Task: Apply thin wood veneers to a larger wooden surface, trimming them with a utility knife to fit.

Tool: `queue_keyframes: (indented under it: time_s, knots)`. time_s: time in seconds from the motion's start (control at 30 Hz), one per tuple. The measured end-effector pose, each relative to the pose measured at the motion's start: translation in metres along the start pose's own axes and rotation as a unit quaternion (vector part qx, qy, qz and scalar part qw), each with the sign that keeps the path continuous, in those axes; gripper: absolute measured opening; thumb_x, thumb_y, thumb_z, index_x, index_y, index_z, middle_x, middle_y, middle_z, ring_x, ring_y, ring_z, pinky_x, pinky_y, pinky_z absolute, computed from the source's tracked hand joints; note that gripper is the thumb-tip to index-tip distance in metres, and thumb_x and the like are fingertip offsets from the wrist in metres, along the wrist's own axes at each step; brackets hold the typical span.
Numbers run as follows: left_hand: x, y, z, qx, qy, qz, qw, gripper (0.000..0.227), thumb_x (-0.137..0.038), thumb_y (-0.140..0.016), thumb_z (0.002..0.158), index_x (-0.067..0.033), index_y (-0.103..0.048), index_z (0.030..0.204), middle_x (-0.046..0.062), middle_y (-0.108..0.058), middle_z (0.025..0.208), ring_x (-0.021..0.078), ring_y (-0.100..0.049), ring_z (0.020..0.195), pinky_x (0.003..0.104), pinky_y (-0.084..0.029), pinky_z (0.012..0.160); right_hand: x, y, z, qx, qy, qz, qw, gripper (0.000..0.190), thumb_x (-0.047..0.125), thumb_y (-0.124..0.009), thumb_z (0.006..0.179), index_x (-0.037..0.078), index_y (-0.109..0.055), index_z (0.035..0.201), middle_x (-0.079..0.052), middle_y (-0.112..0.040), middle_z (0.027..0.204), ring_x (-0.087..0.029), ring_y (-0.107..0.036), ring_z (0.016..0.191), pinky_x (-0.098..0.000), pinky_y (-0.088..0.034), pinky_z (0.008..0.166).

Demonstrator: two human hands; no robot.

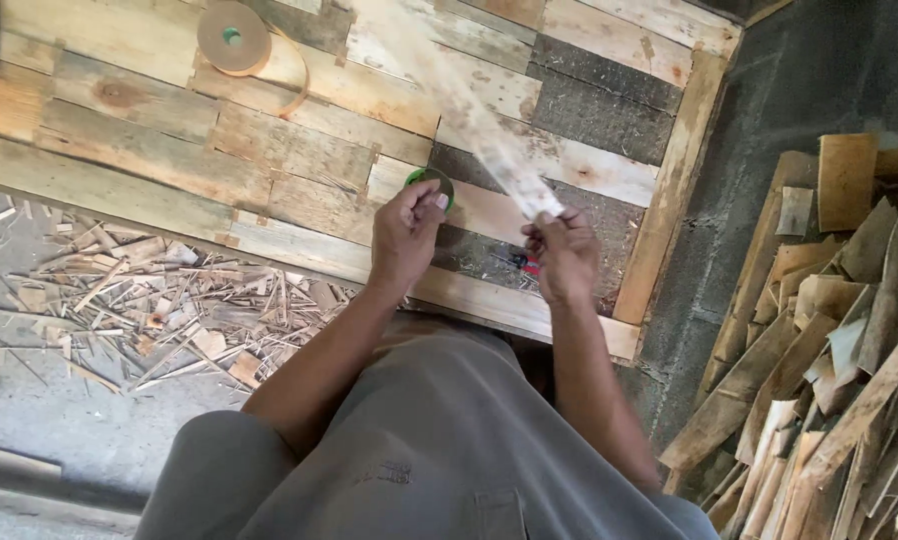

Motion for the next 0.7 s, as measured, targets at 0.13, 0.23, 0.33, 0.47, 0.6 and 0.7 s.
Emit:
queue_keyframes:
  time_s: [0.13, 0.23, 0.33, 0.47, 0.6, 0.7]
  knots:
    - [0.002, 0.009, -0.004, 0.030, 0.008, -0.150, 0.988, 0.019, -0.011, -0.065, 0.103, 0.0031, -0.064, 0.115, 0.003, -0.071, 0.097, 0.0074, -0.067, 0.085, 0.022, -0.057, 0.075, -0.035, -0.057, -0.024, 0.103, 0.010, -0.063, 0.993, 0.018, 0.004, -0.066, 0.100, 0.002, -0.056, 0.114, -0.012, -0.070, 0.087, -0.015, -0.068, 0.073, -0.0255, -0.054, 0.061]
    - [0.025, 0.025, -0.007, -0.001, 0.051, -0.227, 0.973, 0.012, -0.011, -0.066, 0.104, 0.0010, -0.064, 0.103, 0.003, -0.069, 0.089, 0.0076, -0.065, 0.078, 0.023, -0.056, 0.069, -0.056, -0.084, -0.036, 0.139, -0.003, -0.117, 0.983, 0.023, 0.006, -0.066, 0.101, 0.001, -0.056, 0.121, -0.012, -0.071, 0.090, -0.014, -0.069, 0.075, -0.0252, -0.055, 0.064]
    - [0.044, 0.056, 0.000, -0.041, 0.115, -0.267, 0.956, 0.010, -0.010, -0.066, 0.102, -0.0019, -0.063, 0.096, 0.003, -0.067, 0.083, 0.0083, -0.063, 0.070, 0.023, -0.054, 0.062, -0.059, -0.105, -0.047, 0.170, -0.034, -0.185, 0.967, 0.030, 0.008, -0.064, 0.101, 0.000, -0.055, 0.128, -0.009, -0.073, 0.096, -0.013, -0.069, 0.079, -0.0252, -0.056, 0.067]
    - [0.073, 0.116, 0.020, -0.112, 0.206, -0.196, 0.952, 0.011, -0.009, -0.066, 0.100, -0.0035, -0.061, 0.092, 0.005, -0.068, 0.077, 0.0098, -0.063, 0.064, 0.023, -0.052, 0.055, -0.059, -0.115, -0.064, 0.215, -0.091, -0.305, 0.923, 0.032, 0.012, -0.060, 0.100, 0.000, -0.055, 0.129, -0.004, -0.076, 0.106, -0.012, -0.071, 0.089, -0.0267, -0.059, 0.076]
    - [0.175, 0.176, 0.050, -0.163, 0.209, -0.160, 0.951, 0.013, -0.009, -0.065, 0.102, -0.0024, -0.058, 0.093, 0.006, -0.066, 0.077, 0.0112, -0.063, 0.063, 0.024, -0.053, 0.053, -0.057, -0.109, -0.083, 0.249, -0.104, -0.342, 0.900, 0.027, 0.012, -0.059, 0.101, 0.000, -0.060, 0.126, -0.006, -0.075, 0.102, -0.012, -0.070, 0.090, -0.0283, -0.058, 0.079]
    - [0.210, 0.215, 0.072, -0.195, 0.201, -0.150, 0.948, 0.014, -0.007, -0.064, 0.102, -0.0004, -0.054, 0.095, 0.009, -0.065, 0.077, 0.0138, -0.066, 0.062, 0.027, -0.055, 0.051, -0.046, -0.115, -0.095, 0.265, -0.080, -0.332, 0.902, 0.021, 0.011, -0.060, 0.102, 0.000, -0.062, 0.120, -0.008, -0.074, 0.099, -0.014, -0.069, 0.091, -0.0295, -0.058, 0.080]
Point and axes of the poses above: each hand's wrist, its own z-axis towards the middle knuckle, its own y-axis out of the back of the hand, x = y × z, the point moved 3 cm from there along z, towards the middle knuckle
